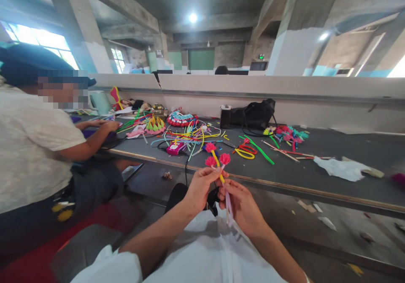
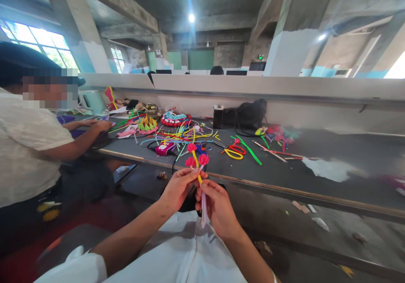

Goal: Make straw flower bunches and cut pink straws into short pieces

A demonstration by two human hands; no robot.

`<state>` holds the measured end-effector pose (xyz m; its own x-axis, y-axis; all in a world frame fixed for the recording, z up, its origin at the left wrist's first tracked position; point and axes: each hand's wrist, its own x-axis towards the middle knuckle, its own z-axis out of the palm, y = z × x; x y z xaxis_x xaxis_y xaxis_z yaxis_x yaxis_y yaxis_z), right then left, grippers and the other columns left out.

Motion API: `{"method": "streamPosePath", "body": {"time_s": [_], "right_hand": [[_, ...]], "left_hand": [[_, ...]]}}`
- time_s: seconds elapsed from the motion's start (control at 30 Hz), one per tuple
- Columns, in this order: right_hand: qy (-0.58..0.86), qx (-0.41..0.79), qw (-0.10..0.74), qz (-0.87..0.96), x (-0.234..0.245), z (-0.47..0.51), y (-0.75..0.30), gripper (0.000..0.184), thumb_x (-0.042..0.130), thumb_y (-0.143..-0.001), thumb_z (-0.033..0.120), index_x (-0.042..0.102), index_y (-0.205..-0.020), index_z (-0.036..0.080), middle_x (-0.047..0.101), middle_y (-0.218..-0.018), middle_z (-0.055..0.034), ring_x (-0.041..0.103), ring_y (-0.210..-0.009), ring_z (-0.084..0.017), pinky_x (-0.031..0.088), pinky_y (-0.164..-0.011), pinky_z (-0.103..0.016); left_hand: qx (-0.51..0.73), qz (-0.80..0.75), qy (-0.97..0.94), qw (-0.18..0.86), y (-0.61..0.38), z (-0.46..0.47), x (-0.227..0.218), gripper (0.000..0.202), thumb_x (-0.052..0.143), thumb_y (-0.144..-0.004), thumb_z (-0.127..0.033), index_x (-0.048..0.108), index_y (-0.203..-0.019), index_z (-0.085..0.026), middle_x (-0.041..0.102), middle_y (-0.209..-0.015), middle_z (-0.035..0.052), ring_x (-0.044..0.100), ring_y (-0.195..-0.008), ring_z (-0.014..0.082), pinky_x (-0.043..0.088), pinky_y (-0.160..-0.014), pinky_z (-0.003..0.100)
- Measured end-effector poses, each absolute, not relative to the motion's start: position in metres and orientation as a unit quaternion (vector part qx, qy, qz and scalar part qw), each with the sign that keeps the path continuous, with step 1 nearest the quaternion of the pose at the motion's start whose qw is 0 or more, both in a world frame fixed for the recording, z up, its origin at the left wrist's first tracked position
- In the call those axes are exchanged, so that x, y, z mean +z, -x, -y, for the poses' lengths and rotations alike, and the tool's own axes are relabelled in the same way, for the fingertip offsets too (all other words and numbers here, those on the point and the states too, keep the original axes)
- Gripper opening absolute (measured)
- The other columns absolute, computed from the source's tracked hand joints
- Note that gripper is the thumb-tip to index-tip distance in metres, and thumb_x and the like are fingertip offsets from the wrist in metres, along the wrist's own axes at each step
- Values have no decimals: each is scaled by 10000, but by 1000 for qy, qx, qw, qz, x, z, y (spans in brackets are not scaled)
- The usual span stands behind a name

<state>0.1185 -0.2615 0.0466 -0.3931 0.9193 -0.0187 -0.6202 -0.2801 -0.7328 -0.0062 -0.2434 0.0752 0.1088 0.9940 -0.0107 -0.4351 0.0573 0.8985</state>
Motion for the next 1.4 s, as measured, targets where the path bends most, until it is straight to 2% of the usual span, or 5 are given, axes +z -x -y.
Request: {"method": "streamPosePath", "body": {"time_s": [0.23,0.47,1.1,1.27,1.4], "right_hand": [[201,809,473,284,51,261,-122,173,679,-762,275,675,-834,116,556,-674,-16,449,-549,-89,254,-369,-150],[237,788,484,298,50,257,-123,214,717,-760,320,658,-766,114,306,-500,95,189,-424,-29,108,-362,-140],[270,699,568,340,46,259,-116,275,752,-731,394,584,-732,176,222,-507,117,111,-445,-45,104,-384,-162],[298,669,604,315,38,239,-140,235,757,-705,346,614,-729,161,228,-517,114,140,-437,-40,116,-377,-157],[362,567,660,334,30,197,-164,260,760,-653,357,645,-751,145,273,-497,114,191,-412,-34,135,-356,-154]], "left_hand": [[555,-357,-401,635,7,243,76,314,737,-714,-424,716,-760,-114,598,-601,24,498,-482,80,411,-486,221],[574,-364,-393,619,0,241,79,269,763,-686,-371,724,-682,-106,674,-710,66,515,-595,90,405,-629,230],[519,-355,-410,660,0,228,83,299,729,-723,-392,732,-735,-94,647,-705,64,498,-595,91,372,-612,217],[486,-397,-468,622,16,240,37,389,669,-767,-496,722,-913,-140,669,-933,84,573,-792,130,396,-691,203],[393,-466,-435,663,42,250,-32,355,798,-600,-461,720,-748,-148,626,-643,22,508,-554,100,359,-547,195]]}}
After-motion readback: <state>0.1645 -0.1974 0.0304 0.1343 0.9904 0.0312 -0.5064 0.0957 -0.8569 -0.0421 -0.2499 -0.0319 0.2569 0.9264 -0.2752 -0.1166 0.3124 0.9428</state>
